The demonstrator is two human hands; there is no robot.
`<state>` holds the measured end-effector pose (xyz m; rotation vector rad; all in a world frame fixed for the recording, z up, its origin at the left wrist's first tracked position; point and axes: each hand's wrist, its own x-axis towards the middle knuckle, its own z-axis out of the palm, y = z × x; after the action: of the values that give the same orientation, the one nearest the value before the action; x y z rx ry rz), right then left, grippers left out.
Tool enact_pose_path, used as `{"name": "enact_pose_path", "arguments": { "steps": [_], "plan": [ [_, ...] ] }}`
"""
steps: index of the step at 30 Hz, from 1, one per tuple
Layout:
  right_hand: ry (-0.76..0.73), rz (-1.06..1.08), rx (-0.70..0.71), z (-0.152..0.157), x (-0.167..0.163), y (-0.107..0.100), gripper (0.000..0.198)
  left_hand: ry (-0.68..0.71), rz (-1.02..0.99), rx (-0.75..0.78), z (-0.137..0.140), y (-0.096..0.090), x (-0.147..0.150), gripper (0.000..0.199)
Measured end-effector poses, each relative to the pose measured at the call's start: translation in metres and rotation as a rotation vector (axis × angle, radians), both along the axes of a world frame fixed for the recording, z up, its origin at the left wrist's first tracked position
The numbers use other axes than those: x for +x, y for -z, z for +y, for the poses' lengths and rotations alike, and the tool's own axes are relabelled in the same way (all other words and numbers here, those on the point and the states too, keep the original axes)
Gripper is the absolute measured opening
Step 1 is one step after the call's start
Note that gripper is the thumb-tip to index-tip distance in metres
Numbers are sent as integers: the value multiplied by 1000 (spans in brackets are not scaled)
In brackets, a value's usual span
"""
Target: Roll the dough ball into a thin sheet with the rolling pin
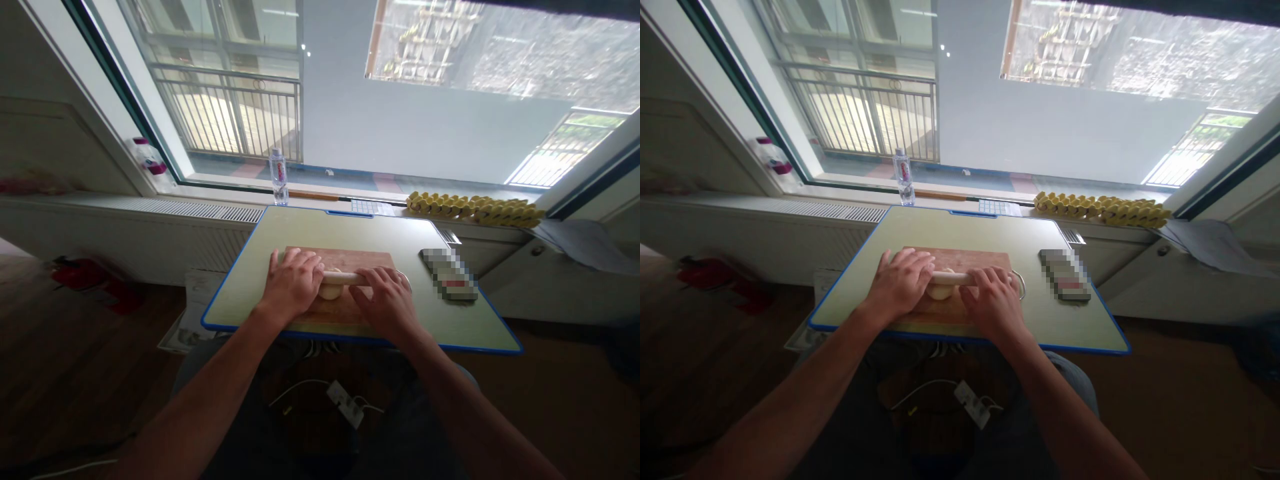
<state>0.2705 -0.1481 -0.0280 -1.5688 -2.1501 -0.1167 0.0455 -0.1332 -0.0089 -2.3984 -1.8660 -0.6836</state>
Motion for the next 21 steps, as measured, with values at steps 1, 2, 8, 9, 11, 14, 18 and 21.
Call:
{"name": "enact_pose_path", "arguments": {
  "steps": [1, 2, 8, 9, 11, 14, 18, 21],
  "plan": [
    [-21, 12, 19, -3, 3, 2, 28, 7, -5, 0, -5, -2, 0, 41],
    [-41, 19, 35, -5, 5, 3, 26, 11, -11, -4, -10, -4, 0, 40],
    [-119, 16, 61, -15, 4, 1, 26, -29, -26, 10, -17, -11, 4, 38],
    [-114, 14, 57, -16, 2, 1, 26, -42, -22, 18, -16, -10, 5, 38],
    [-94, 11, 52, -18, -1, 2, 28, -62, -8, 33, -12, -5, 7, 39],
    [-60, 12, 56, -21, -5, 6, 34, -74, 18, 51, -7, 2, 8, 39],
    [-4, 29, 99, -24, -12, 11, 36, -79, 29, 60, -3, 7, 7, 40],
    [40, 25, 119, -27, -17, 13, 37, -65, 24, 55, -5, 9, 6, 40]
  ]
}}
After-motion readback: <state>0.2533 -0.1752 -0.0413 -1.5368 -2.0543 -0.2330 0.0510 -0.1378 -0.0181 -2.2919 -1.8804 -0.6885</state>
